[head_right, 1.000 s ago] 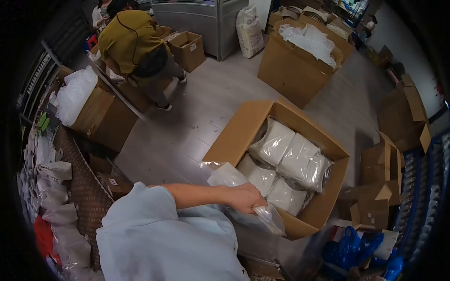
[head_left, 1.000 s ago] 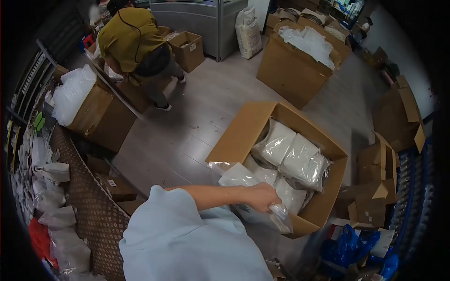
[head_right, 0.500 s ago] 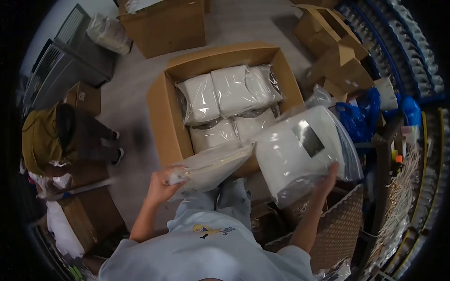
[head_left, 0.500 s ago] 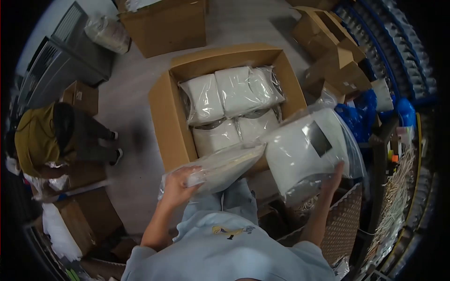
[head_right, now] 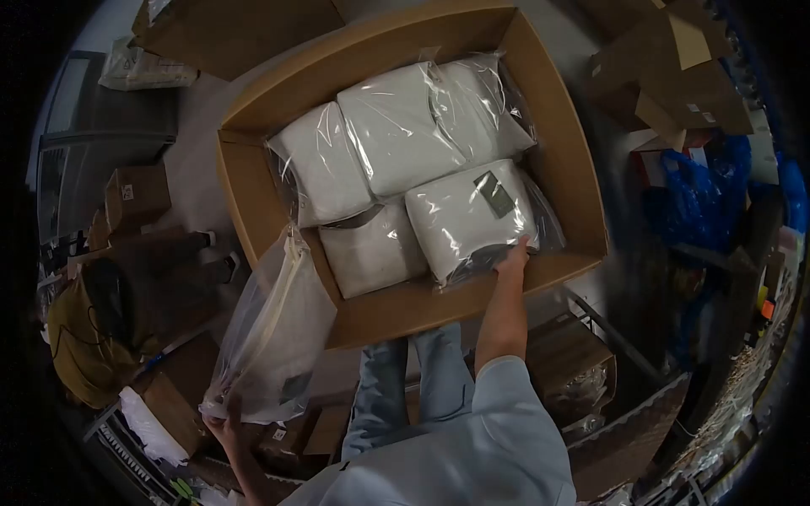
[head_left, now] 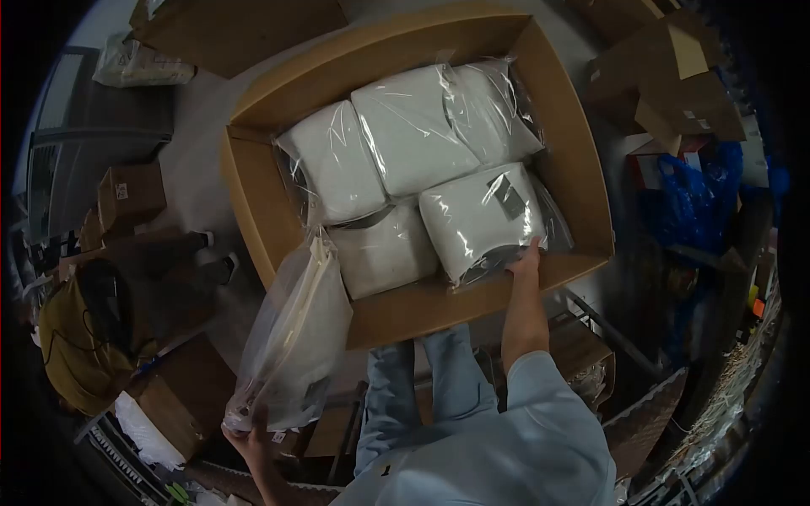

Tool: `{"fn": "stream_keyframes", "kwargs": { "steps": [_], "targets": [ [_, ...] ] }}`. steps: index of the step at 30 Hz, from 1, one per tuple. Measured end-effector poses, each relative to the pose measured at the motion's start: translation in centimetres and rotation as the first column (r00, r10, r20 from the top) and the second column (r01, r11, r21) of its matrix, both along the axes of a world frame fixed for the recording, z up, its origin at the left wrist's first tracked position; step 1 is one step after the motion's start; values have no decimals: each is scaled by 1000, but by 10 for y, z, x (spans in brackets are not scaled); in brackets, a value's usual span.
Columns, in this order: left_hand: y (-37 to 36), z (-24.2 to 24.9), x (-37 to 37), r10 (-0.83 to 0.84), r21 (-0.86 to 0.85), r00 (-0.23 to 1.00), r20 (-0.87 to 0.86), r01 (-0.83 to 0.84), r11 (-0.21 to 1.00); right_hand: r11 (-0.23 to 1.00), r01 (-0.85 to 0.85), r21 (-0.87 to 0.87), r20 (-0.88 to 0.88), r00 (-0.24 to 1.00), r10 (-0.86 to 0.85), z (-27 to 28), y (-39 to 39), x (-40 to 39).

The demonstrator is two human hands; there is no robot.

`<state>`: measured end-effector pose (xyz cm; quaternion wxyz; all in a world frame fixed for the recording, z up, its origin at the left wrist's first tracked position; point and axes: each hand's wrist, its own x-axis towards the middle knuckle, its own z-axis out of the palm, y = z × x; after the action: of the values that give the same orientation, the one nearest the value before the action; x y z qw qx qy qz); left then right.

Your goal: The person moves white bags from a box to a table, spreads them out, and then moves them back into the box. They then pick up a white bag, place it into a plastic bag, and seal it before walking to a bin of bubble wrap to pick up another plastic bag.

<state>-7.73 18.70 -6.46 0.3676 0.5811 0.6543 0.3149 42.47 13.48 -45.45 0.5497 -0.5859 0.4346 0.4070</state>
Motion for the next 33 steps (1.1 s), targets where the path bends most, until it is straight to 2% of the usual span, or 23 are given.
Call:
{"fn": "stream_keyframes", "kwargs": {
  "steps": [1,2,4,5,7,8,9,10,11,13,15,16,18,19,20,21,23,25,26,28,29,31,33],
  "targets": [
    [4,-5,8,6,-6,1000,-8,-6,1000,1000,-6,-6,-8,1000,6,-13,9,2],
    [10,-7,17,1,-24,999,-38,-1,1000,982,-119,-150,159,977,142,-26,16,-5],
    [12,-14,26,0,-49,996,-85,-5,999,854,-259,-451,398,798,453,-45,28,-30],
    [13,-25,23,40,-98,999,-23,-42,994,851,-270,-450,382,803,457,-41,32,-42],
    [20,-33,29,82,-147,996,24,-77,986,825,-503,-258,652,540,532,2,45,-62],
    [28,-36,42,151,-239,966,210,-99,966,824,-506,-254,646,545,534,29,52,-75],
    [35,-41,53,231,-330,892,389,-100,939,683,-729,-43,595,530,604,63,60,-88],
    [38,-51,56,232,-327,891,392,-101,940,471,-863,185,559,486,671,92,66,-98],
    [40,-67,57,280,-353,857,433,-124,927,213,-889,406,543,422,726,105,71,-103],
    [45,-83,66,327,-373,818,472,-151,916,227,-862,454,504,458,732,102,78,-105],
    [40,-91,88,316,-365,742,592,-103,925,239,-831,502,449,487,749,103,82,-101],
    [34,-104,89,321,-362,742,588,-113,925,253,-861,441,461,459,760,104,89,-90],
    [22,-129,90,530,-498,505,681,-211,841,259,-883,391,465,432,773,120,117,-81],
    [15,-129,94,535,-498,506,676,-221,838,168,-925,340,568,344,748,140,136,-75],
    [6,-131,101,589,-583,397,703,-152,798,78,-959,274,664,247,705,154,157,-69],
    [-5,-133,111,642,-652,283,713,-70,755,7,-964,265,683,193,705,161,179,-68],
    [-37,-128,142,666,-718,331,669,57,693,-145,-966,215,751,69,656,175,223,-80],
    [-72,-119,161,841,-897,313,441,185,401,-296,-952,81,862,-82,500,176,248,-126],
    [-86,-129,161,845,-897,301,441,181,404,-360,-933,-17,910,-164,381,163,254,-151],
    [-108,-165,154,936,-912,264,234,394,117,-401,-916,-27,927,-173,333,144,245,-187],
    [-111,-180,143,942,-912,243,230,391,122,-424,-905,-35,942,-171,288,133,235,-203],
    [-107,-198,118,900,-944,286,329,67,324,-439,-805,-400,789,-546,282,108,205,-203],
    [-63,-182,112,744,-837,603,287,-220,501,-461,-669,-582,541,-743,395,102,160,-190]
  ]
}}
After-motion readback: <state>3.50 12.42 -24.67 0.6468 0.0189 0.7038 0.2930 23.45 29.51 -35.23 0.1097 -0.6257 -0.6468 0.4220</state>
